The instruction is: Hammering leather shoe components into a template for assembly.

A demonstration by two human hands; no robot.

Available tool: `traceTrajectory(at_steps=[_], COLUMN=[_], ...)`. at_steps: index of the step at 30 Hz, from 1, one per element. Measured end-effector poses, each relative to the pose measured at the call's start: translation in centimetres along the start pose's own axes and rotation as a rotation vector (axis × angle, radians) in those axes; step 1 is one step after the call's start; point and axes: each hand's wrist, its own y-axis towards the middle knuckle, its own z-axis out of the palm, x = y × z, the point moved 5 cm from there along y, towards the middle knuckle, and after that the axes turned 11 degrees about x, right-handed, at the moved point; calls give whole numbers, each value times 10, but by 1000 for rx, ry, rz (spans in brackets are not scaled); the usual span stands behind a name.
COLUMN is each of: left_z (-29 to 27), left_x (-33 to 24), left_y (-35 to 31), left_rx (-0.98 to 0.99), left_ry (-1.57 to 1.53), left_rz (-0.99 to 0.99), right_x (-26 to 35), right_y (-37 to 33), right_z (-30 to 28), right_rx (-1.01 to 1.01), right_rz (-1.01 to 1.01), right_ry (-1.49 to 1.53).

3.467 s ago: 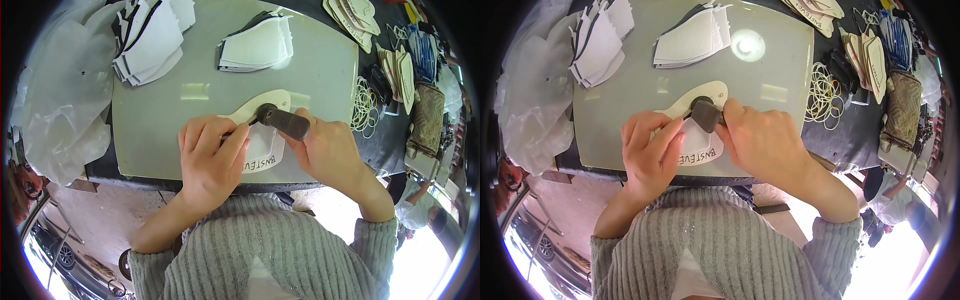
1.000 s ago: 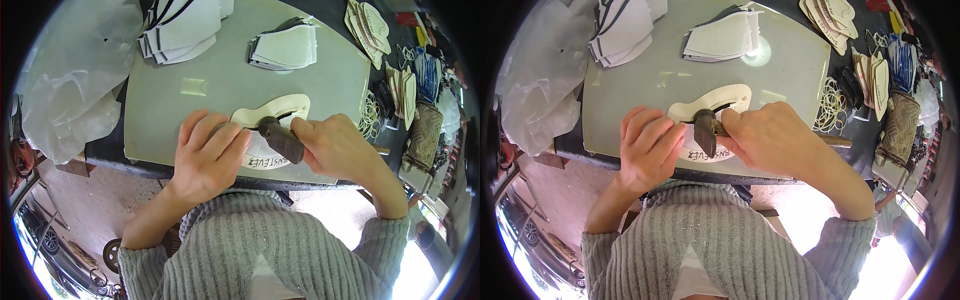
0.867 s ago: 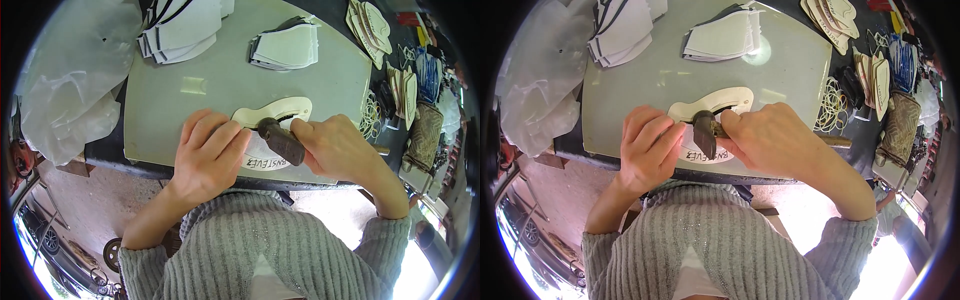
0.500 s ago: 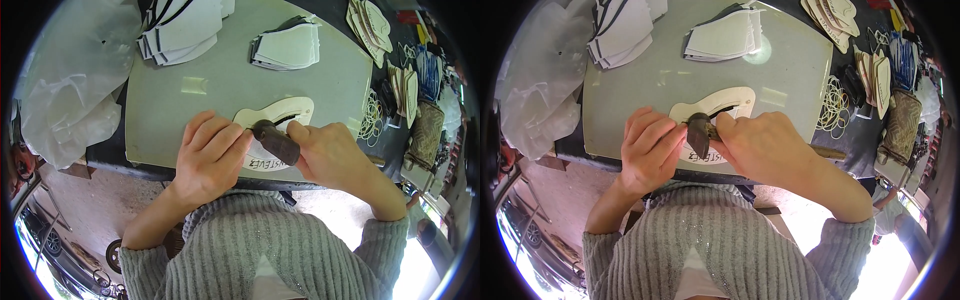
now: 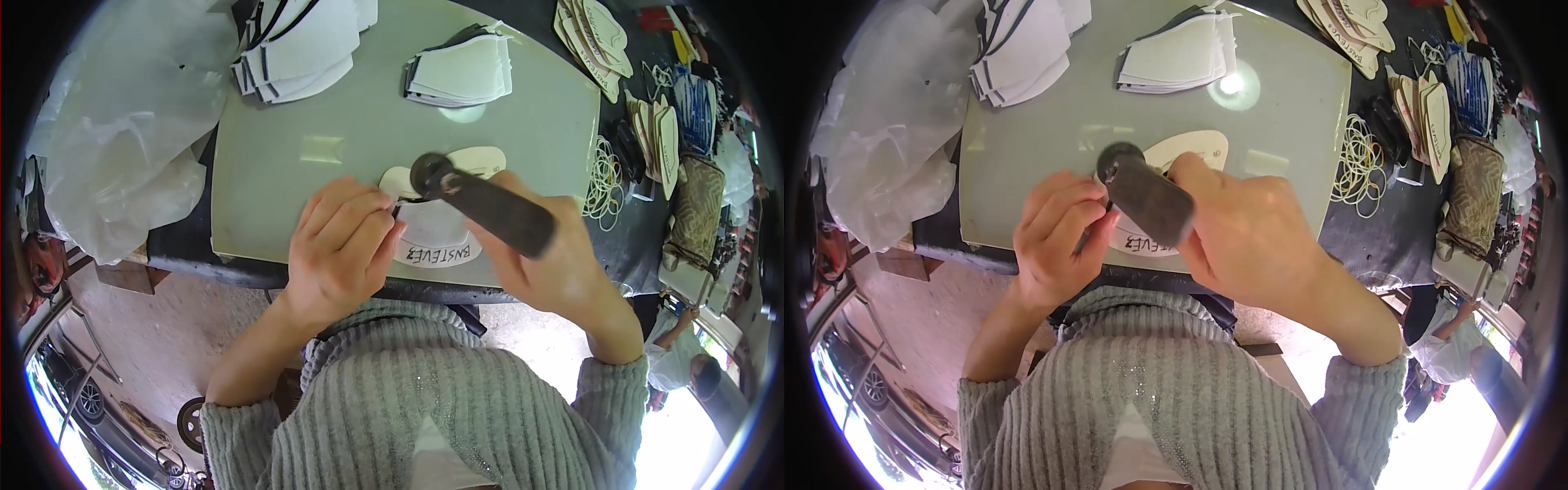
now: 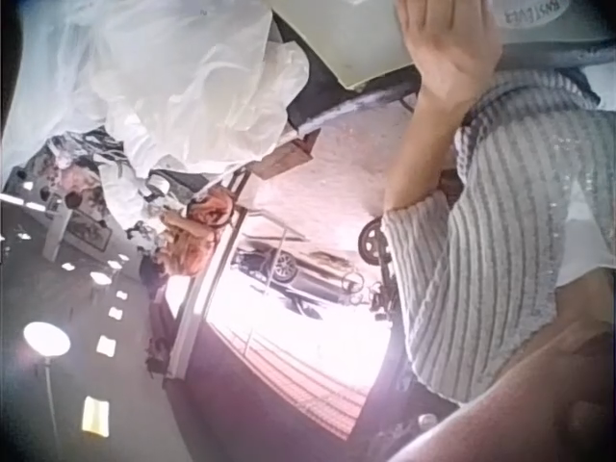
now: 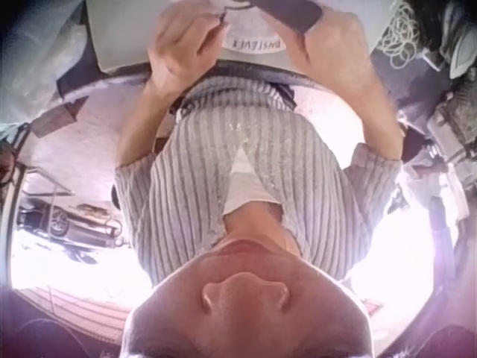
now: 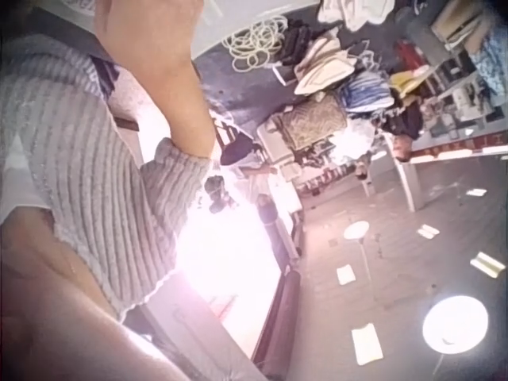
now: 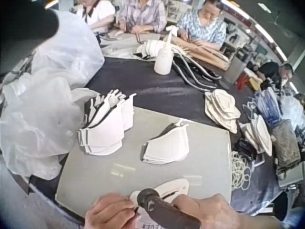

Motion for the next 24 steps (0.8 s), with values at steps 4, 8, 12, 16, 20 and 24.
traceTrajectory(at_steps=[4, 8, 12, 16, 20, 24], left_z=[0, -2, 2, 4, 3, 4], left_x=[1, -2, 1, -9, -10, -12], left_y=[3, 2, 3, 8, 4, 9], left_rx=[-2, -8, -14, 53, 88, 109], left_ry=[-3, 25, 27, 134, 153, 152], left_rz=[9, -7, 16, 71, 34, 38], right_x=[-1, 5, -5, -28, -29, -37], right_y=[5, 7, 11, 2, -25, -26], right_z=[14, 10, 20, 10, -22, 8], right_rx=[113, 38, 81, -81, -173, 51], right_rz=[58, 21, 55, 68, 221, 240], right_ry=[-148, -135, -117, -6, 237, -105])
